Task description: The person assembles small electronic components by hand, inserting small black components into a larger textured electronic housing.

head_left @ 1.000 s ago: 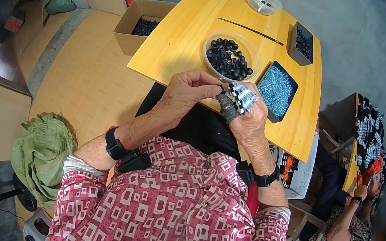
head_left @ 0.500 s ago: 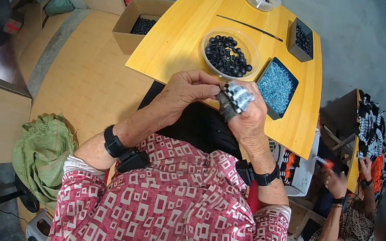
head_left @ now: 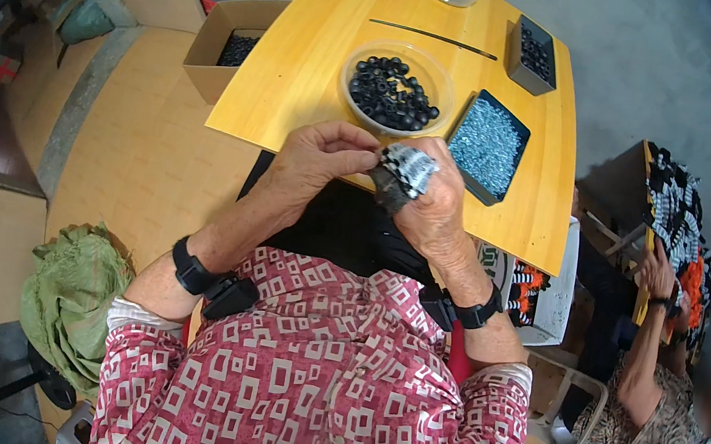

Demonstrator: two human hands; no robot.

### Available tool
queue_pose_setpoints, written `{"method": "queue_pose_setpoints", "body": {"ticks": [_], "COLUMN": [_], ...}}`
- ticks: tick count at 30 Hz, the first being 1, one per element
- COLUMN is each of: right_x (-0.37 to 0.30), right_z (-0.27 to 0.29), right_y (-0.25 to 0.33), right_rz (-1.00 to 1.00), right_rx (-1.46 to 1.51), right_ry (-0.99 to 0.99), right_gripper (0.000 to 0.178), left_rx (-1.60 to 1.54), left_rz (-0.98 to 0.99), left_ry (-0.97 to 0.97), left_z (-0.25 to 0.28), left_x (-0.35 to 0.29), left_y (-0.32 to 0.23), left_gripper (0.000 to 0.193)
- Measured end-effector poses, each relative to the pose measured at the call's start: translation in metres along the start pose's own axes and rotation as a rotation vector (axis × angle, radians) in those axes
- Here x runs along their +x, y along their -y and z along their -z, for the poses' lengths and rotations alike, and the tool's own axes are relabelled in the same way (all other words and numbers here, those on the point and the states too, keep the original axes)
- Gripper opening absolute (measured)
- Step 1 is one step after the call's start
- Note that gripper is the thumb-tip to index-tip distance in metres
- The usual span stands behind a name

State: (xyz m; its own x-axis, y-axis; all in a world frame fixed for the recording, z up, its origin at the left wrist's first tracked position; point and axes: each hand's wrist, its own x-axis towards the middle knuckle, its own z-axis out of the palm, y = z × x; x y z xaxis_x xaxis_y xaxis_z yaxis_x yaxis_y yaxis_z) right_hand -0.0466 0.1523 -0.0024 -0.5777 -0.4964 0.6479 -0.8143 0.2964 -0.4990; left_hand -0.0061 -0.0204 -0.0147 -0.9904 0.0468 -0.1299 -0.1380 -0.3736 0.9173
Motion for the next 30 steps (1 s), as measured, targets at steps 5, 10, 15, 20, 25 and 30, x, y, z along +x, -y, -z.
{"method": "queue_pose_setpoints", "body": {"ticks": [5, 10, 15, 20, 25, 30], "right_x": [-0.003, -0.005, 0.014, 0.016, 0.007, 0.006], "right_z": [-0.002, 0.002, 0.051, 0.104, 0.090, 0.081], "right_y": [-0.001, -0.004, -0.018, -0.066, -0.082, -0.098], "right_rz": [-0.060, -0.195, -0.097, -0.447, -0.280, -0.349], "right_rx": [0.082, 0.235, -0.005, -0.337, -0.649, -0.501], "right_ry": [-0.060, -0.051, -0.039, 0.161, 0.347, 0.296], "right_gripper": [0.019, 0.017, 0.016, 0.015, 0.016, 0.014], "left_rx": [0.011, -0.139, -0.228, -0.262, -0.247, -0.253], "left_rz": [-0.017, 0.084, 0.168, 0.186, 0.206, 0.202], "left_ry": [0.019, 0.041, 0.002, 0.032, 0.021, 0.036], "left_z": [-0.004, -0.001, 0.007, 0.005, 0.004, 0.004], "left_x": [-0.003, -0.001, 0.000, 0.003, 0.002, 0.002], "left_y": [-0.006, 0.000, 0.002, 0.007, 0.005, 0.007], "left_gripper": [0.024, 0.023, 0.021, 0.020, 0.022, 0.020]}}
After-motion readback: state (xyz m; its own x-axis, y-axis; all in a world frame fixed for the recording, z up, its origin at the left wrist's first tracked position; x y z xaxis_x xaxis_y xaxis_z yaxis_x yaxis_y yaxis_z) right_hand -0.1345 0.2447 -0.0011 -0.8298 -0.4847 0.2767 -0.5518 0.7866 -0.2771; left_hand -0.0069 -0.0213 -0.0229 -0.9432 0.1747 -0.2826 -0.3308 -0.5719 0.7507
